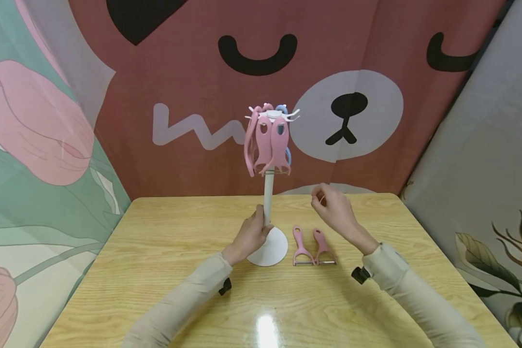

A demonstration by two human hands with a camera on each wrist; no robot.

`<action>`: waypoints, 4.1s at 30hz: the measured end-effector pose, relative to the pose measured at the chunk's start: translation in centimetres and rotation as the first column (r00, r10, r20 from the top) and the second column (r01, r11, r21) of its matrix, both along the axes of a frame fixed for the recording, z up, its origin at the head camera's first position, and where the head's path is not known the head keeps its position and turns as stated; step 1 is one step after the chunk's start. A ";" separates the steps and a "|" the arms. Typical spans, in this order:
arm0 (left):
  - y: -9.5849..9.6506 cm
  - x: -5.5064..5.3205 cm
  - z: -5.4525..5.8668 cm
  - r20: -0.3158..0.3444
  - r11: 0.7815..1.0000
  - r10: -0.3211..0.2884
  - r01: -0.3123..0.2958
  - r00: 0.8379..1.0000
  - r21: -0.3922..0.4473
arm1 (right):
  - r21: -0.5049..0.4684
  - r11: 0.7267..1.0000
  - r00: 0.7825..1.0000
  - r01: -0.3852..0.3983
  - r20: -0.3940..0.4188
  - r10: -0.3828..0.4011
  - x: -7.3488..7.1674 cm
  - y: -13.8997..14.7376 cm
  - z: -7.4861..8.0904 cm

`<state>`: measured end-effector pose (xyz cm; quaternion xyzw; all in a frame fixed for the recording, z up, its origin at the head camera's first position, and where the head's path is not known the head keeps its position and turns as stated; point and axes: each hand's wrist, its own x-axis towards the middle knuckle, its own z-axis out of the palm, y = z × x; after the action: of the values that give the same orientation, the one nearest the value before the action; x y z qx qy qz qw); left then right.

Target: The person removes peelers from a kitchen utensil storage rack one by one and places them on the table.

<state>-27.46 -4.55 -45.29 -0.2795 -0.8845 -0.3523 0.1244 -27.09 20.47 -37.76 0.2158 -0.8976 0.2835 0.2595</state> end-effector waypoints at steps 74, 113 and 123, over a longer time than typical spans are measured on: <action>0.1 -0.1 -0.3 -0.055 1.000 0.007 -0.008 0.998 -0.008 | -0.304 0.889 0.930 -0.342 -0.243 0.275 0.9 -6.3 10.8; 0.1 -0.2 -0.4 -0.038 1.000 0.012 -0.013 0.999 -0.022 | -0.420 0.830 0.930 -0.367 -0.174 0.323 0.2 -8.0 12.7; 0.0 -0.1 -0.4 -0.053 1.000 0.005 -0.005 0.999 -0.004 | -0.396 0.841 0.930 -0.368 -0.171 0.326 0.2 -8.0 13.0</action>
<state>-27.59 -4.50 -45.69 -0.2868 -0.8822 -0.3428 0.1478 -26.88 12.44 -24.79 0.3273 -0.7472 0.5019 0.2875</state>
